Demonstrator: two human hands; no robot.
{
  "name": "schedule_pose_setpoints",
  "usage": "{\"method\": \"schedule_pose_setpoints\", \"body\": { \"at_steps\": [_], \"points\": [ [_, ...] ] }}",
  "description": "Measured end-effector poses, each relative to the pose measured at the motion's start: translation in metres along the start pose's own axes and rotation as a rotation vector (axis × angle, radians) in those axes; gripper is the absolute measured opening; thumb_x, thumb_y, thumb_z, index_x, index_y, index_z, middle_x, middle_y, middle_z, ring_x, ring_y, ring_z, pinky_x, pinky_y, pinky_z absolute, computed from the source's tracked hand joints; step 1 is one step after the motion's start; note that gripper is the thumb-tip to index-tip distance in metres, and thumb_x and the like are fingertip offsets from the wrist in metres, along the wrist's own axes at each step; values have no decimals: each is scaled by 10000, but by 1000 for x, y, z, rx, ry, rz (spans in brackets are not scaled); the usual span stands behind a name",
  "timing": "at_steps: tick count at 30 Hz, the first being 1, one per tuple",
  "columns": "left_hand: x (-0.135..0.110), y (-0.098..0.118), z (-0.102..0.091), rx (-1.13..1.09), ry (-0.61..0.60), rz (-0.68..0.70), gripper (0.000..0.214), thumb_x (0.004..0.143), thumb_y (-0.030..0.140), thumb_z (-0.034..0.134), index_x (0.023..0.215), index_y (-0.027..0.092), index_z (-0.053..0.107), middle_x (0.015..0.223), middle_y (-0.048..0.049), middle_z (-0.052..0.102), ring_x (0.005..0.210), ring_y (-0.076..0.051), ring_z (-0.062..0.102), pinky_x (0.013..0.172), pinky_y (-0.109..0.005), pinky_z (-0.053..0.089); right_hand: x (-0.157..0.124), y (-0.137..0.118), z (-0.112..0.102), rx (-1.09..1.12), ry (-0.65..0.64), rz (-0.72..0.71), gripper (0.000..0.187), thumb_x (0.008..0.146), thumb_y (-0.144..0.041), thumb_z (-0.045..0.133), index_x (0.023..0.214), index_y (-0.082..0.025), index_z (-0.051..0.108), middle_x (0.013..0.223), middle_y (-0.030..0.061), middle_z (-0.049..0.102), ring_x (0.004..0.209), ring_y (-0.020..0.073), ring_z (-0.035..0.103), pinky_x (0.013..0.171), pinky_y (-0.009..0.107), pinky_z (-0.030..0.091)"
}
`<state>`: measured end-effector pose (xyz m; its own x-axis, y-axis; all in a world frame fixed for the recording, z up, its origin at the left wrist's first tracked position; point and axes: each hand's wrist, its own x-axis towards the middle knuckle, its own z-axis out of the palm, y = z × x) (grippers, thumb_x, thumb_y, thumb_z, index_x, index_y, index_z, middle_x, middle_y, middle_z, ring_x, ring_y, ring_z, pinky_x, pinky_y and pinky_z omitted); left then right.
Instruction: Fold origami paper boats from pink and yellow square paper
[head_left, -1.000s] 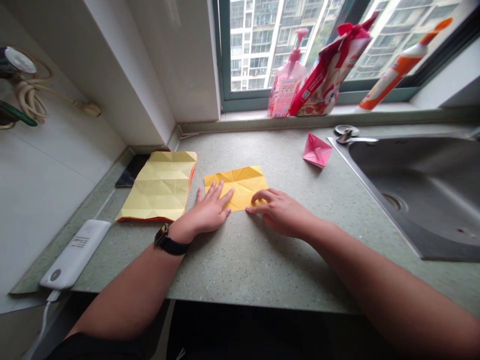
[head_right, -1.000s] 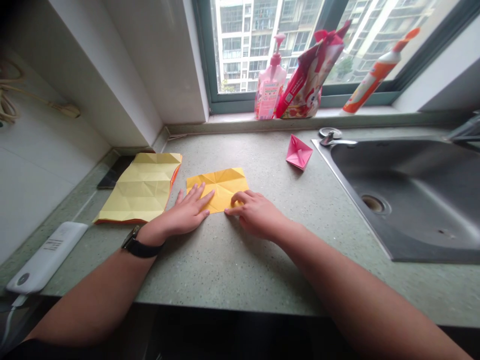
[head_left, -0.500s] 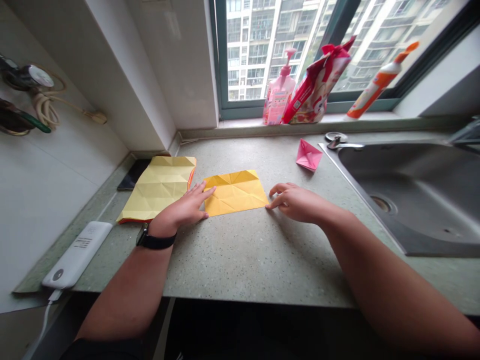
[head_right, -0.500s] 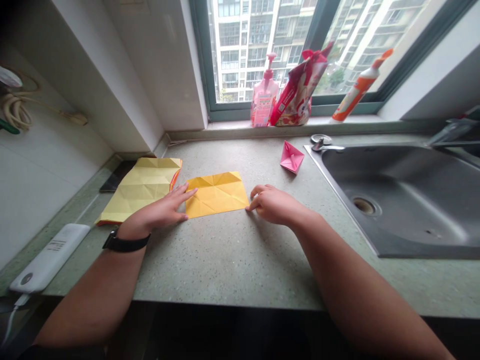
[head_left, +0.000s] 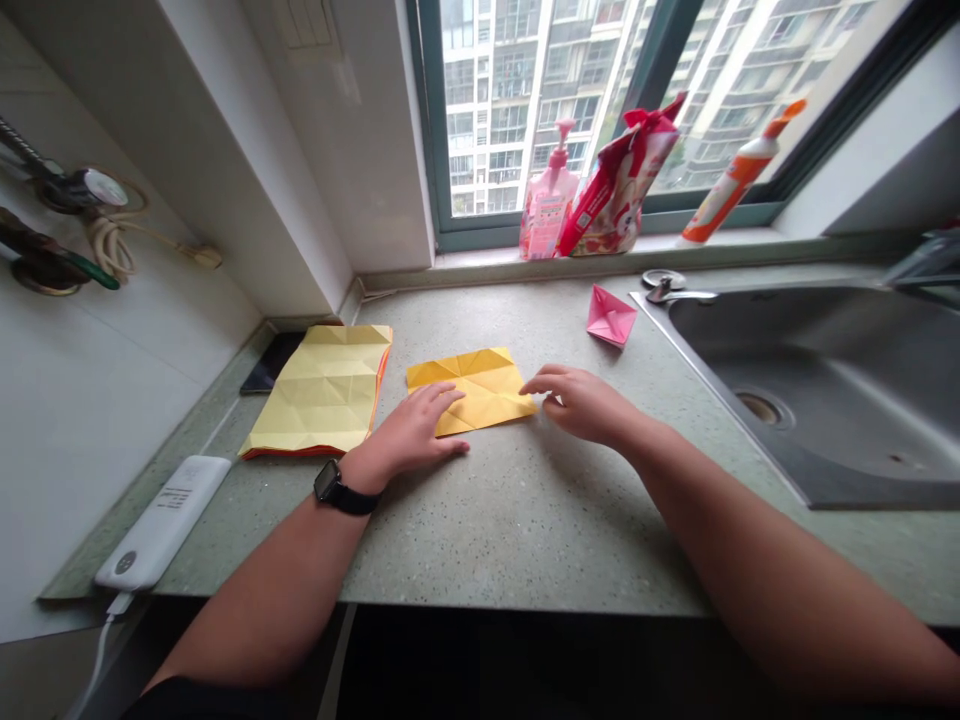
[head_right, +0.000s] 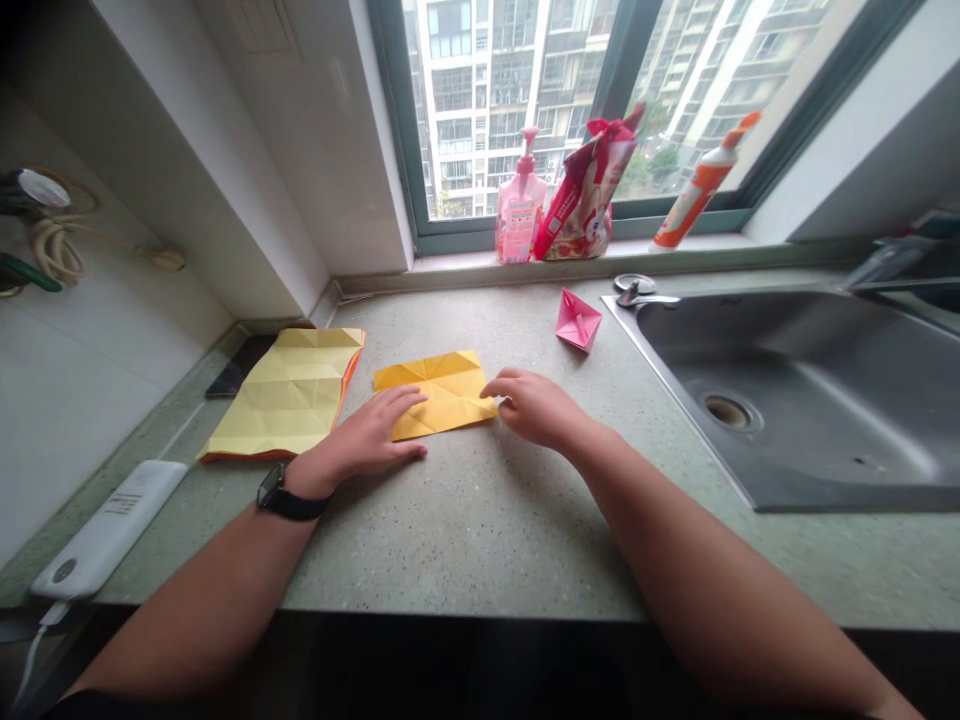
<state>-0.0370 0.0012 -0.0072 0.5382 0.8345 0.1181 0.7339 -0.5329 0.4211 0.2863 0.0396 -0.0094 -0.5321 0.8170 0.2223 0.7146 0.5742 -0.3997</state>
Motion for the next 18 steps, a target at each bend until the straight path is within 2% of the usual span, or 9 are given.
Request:
{"method": "schedule_pose_setpoints", "body": {
  "at_steps": [2, 5, 9, 13, 15, 18],
  "points": [
    [2, -2, 6, -5, -12, -11, 656, 931, 449, 863, 1502, 218, 637, 1649, -173, 580, 1549, -367, 538, 1310, -568, 445, -1, -2, 4, 41, 72, 2, 408, 931, -135, 643, 1264, -291, 819, 1277, 92, 763, 1129, 269, 753, 988, 441, 640],
    [5, -7, 8, -28, 43, -9, 496, 956, 380, 825, 1408, 228, 688, 1578, -143, 637, 1478, -343, 608, 1280, -538, 491, -1, -3, 11, 143, 108, 4, 461, 941, -184, 677, 1378, -307, 760, 1364, 107, 702, 1239, 286, 718, 1014, 463, 658],
    [6, -8, 6, -42, 87, 19, 390, 981, 342, 782, 1346, 226, 709, 1531, -128, 663, 1424, -323, 649, 1245, -517, 530, 1, -1, 17, 265, 98, 108, 407, 938, -239, 718, 1336, -296, 779, 1389, 121, 668, 1220, 282, 724, 930, 430, 696],
    [6, -5, 6, -41, 72, 39, 496, 934, 419, 856, 1362, 220, 703, 1543, -139, 656, 1437, -345, 634, 1247, -531, 525, 6, 2, 20, 399, 98, 220, 299, 939, -264, 738, 1226, -272, 820, 1361, 121, 693, 1160, 264, 753, 987, 450, 675],
    [6, -4, 6, -36, 68, 39, 510, 924, 429, 870, 1361, 224, 703, 1543, -140, 657, 1445, -350, 627, 1254, -541, 515, 7, 3, 21, 502, 96, 261, 278, 937, -269, 740, 1202, -262, 824, 1303, 118, 729, 1105, 256, 767, 986, 458, 671],
    [6, -3, 7, -34, 67, 43, 494, 935, 414, 858, 1361, 220, 699, 1542, -146, 657, 1447, -348, 624, 1257, -552, 507, 10, 6, 22, 758, 51, 333, 328, 939, -308, 748, 1255, -231, 798, 1124, 115, 780, 977, 247, 784, 883, 430, 693]
  ]
}}
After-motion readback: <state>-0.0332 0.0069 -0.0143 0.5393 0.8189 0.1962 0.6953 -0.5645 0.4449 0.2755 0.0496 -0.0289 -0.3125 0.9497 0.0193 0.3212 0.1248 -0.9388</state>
